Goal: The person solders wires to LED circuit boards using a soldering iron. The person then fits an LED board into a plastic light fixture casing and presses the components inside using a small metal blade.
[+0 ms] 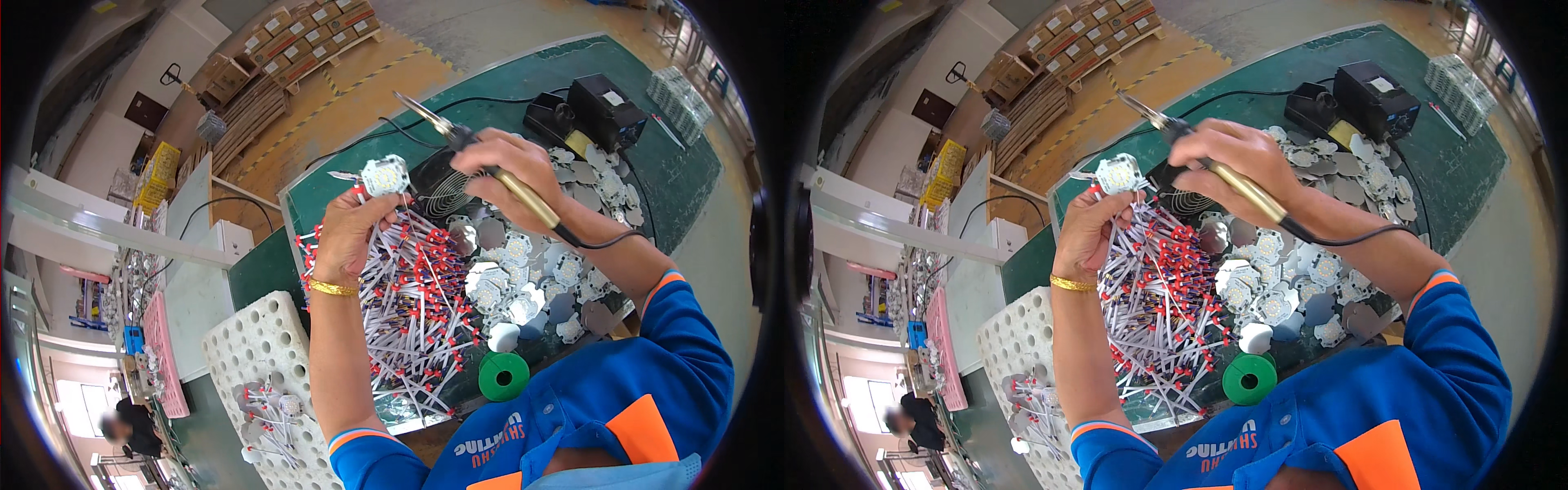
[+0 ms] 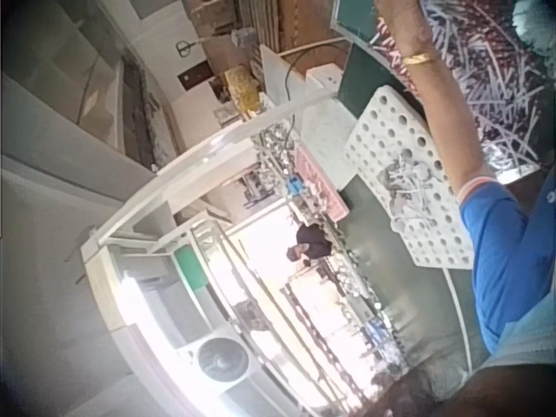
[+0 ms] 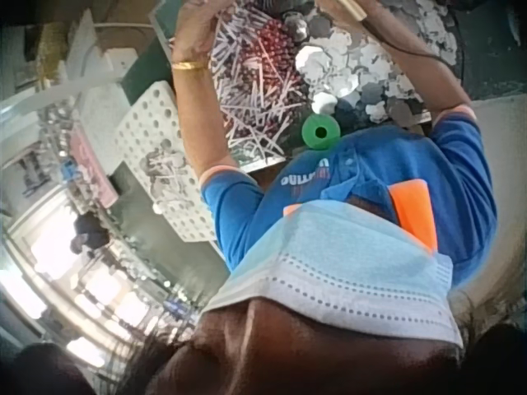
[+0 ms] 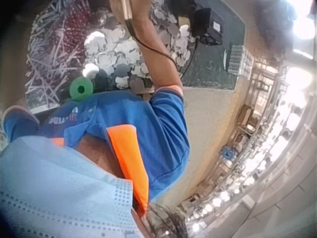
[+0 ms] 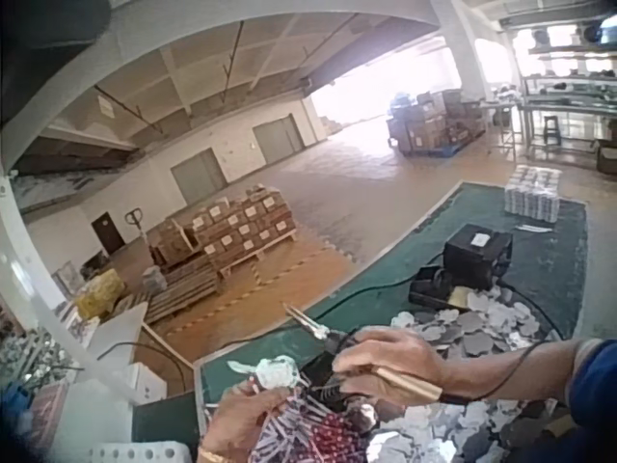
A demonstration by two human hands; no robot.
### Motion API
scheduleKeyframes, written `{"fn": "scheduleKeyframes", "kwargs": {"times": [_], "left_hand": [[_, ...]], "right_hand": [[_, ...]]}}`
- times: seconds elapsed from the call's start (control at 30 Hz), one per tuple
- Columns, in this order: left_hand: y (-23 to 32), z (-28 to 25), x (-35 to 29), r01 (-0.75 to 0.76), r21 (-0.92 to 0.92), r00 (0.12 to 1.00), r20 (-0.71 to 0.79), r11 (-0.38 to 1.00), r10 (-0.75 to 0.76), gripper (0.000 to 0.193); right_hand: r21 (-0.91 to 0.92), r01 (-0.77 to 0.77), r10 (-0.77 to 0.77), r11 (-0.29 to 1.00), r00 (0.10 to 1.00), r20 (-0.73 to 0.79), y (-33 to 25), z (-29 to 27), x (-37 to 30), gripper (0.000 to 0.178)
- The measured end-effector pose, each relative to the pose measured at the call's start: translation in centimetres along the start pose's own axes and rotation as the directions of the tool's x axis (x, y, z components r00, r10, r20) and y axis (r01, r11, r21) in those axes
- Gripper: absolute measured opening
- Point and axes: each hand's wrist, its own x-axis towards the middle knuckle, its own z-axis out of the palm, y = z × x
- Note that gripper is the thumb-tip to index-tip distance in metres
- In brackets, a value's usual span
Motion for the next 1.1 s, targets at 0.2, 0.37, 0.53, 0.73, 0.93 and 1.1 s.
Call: {"fn": "scheduleKeyframes", "kwargs": {"times": [0.2, 0.37, 0.53, 0.73, 0.93, 1.1], "left_hand": [[0.6, 1.7, 0.0, 0.113, 0.046, 0.985, 0.128, 0.993, -0.118, 0.011], [-0.2, 1.3, -0.5, 0.103, -0.006, 0.978, 0.181, 0.995, -0.1, 0.012], [-1.1, 1.4, -0.6, 0.059, 0.047, 0.996, 0.063, 0.997, -0.062, 0.016], [-1.6, 2.9, -1.2, 0.002, -0.039, 0.999, -0.032, 0.999, -0.004, 0.021], [-2.2, 5.4, -2.2, -0.236, -0.095, 0.954, -0.211, 0.967, 0.212, 0.021], [-1.7, 6.4, -3.1, -0.362, -0.082, 0.907, -0.259, 0.929, 0.331, 0.021]], "right_hand": [[0.016, -0.019, 0.018, 1.0, 0.999, 0.028, 1.4, 3.1, 2.8, 0.026], [0.019, 0.018, -0.019, 1.0, 0.996, 0.082, 1.6, 2.9, 1.9, 0.023], [0.003, -0.072, 0.072, 0.997, 0.997, 0.041, 1.8, 2.6, 1.7, 0.024], [-0.004, -0.099, 0.099, 0.995, 0.994, -0.044, 1.6, 2.4, 0.9, 0.023], [0.08, -0.264, 0.273, 0.961, 0.952, -0.138, -0.3, 2.2, 0.7, 0.019], [0.289, -0.356, 0.41, 0.889, 0.9, -0.151, -0.9, 2.5, 0.5, 0.018]]}}
